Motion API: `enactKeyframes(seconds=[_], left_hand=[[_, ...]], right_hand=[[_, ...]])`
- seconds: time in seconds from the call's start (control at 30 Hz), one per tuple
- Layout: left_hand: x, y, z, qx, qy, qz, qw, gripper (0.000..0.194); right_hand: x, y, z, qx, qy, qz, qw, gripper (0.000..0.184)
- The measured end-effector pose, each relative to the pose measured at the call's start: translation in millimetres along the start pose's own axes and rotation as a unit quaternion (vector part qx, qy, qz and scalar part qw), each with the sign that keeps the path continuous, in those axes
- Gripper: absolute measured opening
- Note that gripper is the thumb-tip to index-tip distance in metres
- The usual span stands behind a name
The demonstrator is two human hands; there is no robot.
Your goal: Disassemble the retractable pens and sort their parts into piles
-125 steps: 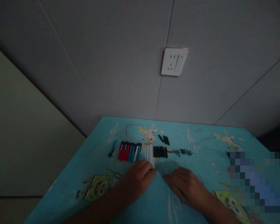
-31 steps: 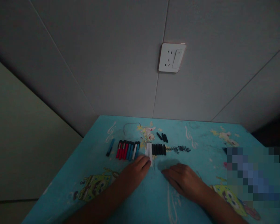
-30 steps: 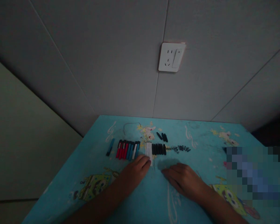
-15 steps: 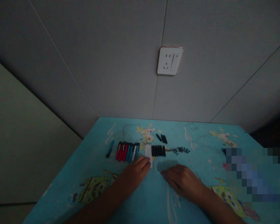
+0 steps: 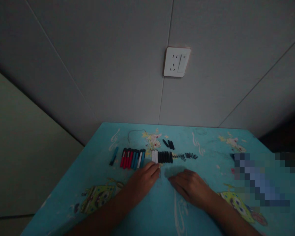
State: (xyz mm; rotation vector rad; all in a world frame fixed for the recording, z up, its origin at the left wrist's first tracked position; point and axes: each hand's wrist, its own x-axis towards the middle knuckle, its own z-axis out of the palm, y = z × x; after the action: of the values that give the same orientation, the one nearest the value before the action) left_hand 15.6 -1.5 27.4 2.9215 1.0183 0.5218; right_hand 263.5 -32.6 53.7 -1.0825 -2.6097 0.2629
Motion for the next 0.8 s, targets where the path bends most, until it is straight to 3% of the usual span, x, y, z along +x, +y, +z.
enactKeyframes(seconds=[0.57, 0.8], left_hand=[[-1, -4, 6.4, -0.006, 0.025, 0.005, 1.000, 0.025], [-5, -13, 9.5, -0.031, 0.040, 0.016, 0.999, 0.026]], right_hand=[[1, 0, 1, -0.007, -0.015, 0.008, 1.000, 0.022], [1, -1, 0, 0.002, 0.017, -0.003, 1.000, 0.024]])
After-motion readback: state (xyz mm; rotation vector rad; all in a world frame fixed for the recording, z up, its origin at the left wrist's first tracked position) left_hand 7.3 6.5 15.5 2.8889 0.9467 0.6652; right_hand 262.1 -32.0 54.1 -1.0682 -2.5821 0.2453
